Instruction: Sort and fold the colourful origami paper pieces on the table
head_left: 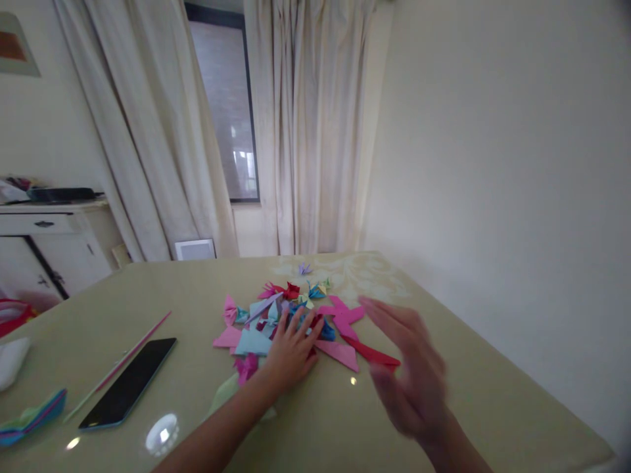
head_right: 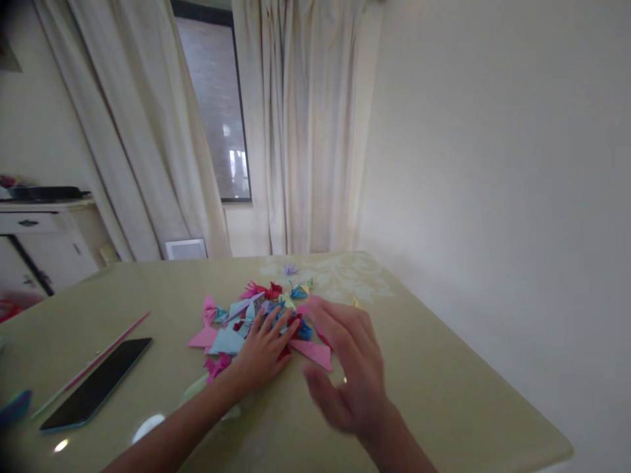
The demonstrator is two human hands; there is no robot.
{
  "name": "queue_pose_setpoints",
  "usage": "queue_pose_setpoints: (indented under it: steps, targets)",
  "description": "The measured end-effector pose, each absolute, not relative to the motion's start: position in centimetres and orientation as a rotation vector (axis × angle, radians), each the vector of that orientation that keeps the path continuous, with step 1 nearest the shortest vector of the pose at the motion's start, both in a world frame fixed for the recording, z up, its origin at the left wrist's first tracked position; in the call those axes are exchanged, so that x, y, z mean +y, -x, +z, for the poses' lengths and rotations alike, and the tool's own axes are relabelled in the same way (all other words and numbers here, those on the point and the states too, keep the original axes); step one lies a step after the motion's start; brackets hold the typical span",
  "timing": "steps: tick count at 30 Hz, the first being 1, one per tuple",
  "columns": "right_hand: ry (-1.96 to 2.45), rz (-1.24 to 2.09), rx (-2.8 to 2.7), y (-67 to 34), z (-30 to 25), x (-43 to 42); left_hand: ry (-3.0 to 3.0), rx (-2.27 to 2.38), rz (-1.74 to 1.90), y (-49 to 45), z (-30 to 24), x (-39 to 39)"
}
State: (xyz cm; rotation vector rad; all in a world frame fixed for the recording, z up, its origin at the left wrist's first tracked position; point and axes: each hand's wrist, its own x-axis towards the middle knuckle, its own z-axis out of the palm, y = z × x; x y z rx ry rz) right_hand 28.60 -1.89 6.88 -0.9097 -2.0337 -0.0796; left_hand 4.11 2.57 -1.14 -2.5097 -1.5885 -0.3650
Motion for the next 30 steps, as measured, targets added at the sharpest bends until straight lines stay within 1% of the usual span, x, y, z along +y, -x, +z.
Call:
queue_pose_setpoints:
  steps: [2, 4, 5, 7, 9, 11, 13, 17, 20, 22, 25, 27, 30]
  targets:
    - [1.098, 0.011, -2.143, -27.6, 5.8, 0.9, 2.411, -1.822, -0.336, -3.9, -0.3, 3.7]
    - [1.398, 0.171, -2.27, -27.0, 3.3, 3.7, 2.376, -1.972, -0.306, -3.7, 0.1, 4.5]
    - [1.523, 0.247, -2.297, -26.9, 1.8, 4.8, 2.374, -1.994, -0.304, -3.6, 0.0, 4.8]
    - [1.632, 0.37, -2.36, -26.8, -1.0, 6.1, 2.37, -1.953, -0.34, -3.3, -0.4, 5.2]
    - [1.6, 0.403, -2.387, -26.9, -3.0, 6.5, 2.361, -1.911, -0.38, -3.2, -0.7, 5.5]
    - [1.519, 0.37, -2.383, -26.7, -3.8, 6.5, 2.395, -1.913, -0.411, -3.2, -0.7, 5.6]
    - [1.465, 0.325, -2.36, -26.5, -4.0, 6.6, 2.483, -1.918, -0.486, -3.0, 0.0, 5.9]
    - [1.505, 0.249, -2.313, -25.8, -3.3, 7.7, 2.639, -1.841, -0.806, -0.9, 2.6, 6.7]
    - [1.605, 0.225, -2.296, -24.7, -2.7, 9.2, 2.524, -1.853, -0.928, 2.7, 4.1, 7.3]
    - [1.682, 0.2, -2.275, -23.7, -2.4, 10.0, 2.316, -2.02, -0.831, 5.7, 4.2, 7.7]
    - [1.716, 0.119, -2.249, -22.0, -2.8, 10.4, 2.04, -2.378, -0.519, 9.6, 2.7, 8.2]
    - [1.634, 0.11, -2.276, -21.3, -3.3, 10.4, 2.043, -2.488, -0.387, 11.1, 1.4, 8.4]
    - [1.48, 0.219, -2.306, -21.5, -3.8, 10.1, 2.249, -2.458, -0.312, 10.9, 0.2, 8.7]
